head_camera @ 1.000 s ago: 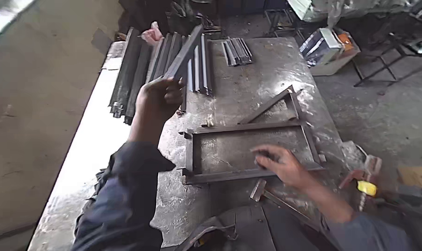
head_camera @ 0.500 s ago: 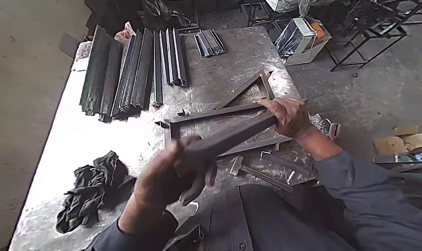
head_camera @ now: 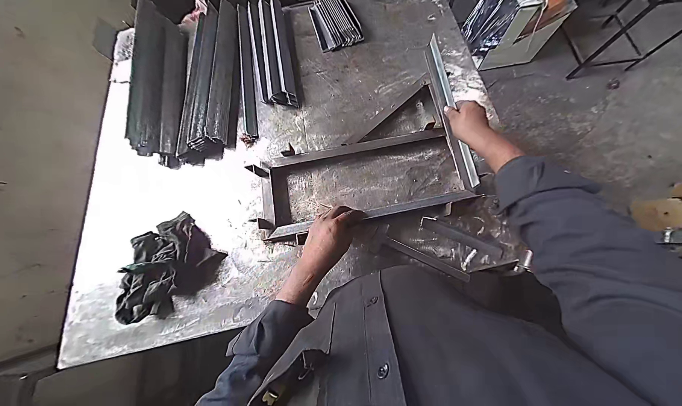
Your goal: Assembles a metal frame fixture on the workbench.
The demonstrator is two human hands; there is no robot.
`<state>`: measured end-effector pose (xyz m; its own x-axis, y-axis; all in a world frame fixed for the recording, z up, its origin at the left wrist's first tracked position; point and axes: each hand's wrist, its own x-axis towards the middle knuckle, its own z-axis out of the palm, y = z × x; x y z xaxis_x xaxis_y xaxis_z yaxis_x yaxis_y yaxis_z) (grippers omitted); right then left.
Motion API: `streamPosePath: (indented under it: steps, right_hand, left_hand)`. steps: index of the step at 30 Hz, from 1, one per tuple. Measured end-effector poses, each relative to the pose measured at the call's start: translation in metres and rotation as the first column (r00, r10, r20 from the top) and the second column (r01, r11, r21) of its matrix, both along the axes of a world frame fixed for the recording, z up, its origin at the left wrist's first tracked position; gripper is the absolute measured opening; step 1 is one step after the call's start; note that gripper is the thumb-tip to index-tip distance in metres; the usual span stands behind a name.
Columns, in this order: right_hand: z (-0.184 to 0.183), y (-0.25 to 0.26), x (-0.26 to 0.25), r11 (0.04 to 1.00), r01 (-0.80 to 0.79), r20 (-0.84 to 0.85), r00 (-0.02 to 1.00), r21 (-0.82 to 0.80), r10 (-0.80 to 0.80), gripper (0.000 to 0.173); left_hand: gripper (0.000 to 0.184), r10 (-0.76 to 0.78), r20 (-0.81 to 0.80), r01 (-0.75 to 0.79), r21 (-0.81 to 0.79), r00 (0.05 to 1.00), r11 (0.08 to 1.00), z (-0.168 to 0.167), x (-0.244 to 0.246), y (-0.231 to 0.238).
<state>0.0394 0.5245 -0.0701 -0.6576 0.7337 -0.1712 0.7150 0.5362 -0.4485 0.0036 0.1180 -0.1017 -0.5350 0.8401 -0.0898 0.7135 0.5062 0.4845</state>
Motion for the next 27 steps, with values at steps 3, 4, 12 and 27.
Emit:
streamPosePath:
  steps: [3, 4, 12, 27]
  right_hand:
    - [-0.018, 0.011, -0.003, 0.995, -0.025, -0.017, 0.999, 0.094, 0.027, 0.043]
    - [-0.021, 0.011, -0.002, 0.995, -0.023, -0.013, 1.000, 0.098, 0.024, 0.043]
    - [-0.032, 0.010, 0.014, 0.999, -0.032, -0.018, 0.999, 0.044, 0.033, 0.039]
    - [-0.035, 0.008, 0.029, 0.993, -0.042, 0.025, 0.999, 0.108, 0.039, 0.042]
  left_hand:
    - [0.027, 0.013, -0.139, -0.008, 0.033, 0.990, 0.999, -0.009, 0.003, 0.001]
    - [0.028, 0.010, -0.156, -0.005, 0.034, 0.988, 0.999, -0.010, 0.004, 0.001]
    - [0.026, 0.003, -0.115, -0.001, 0.019, 0.993, 1.000, -0.008, 0.003, 0.000]
    - [0.030, 0.022, -0.139, -0.023, -0.007, 0.990, 1.000, -0.014, 0.005, 0.000]
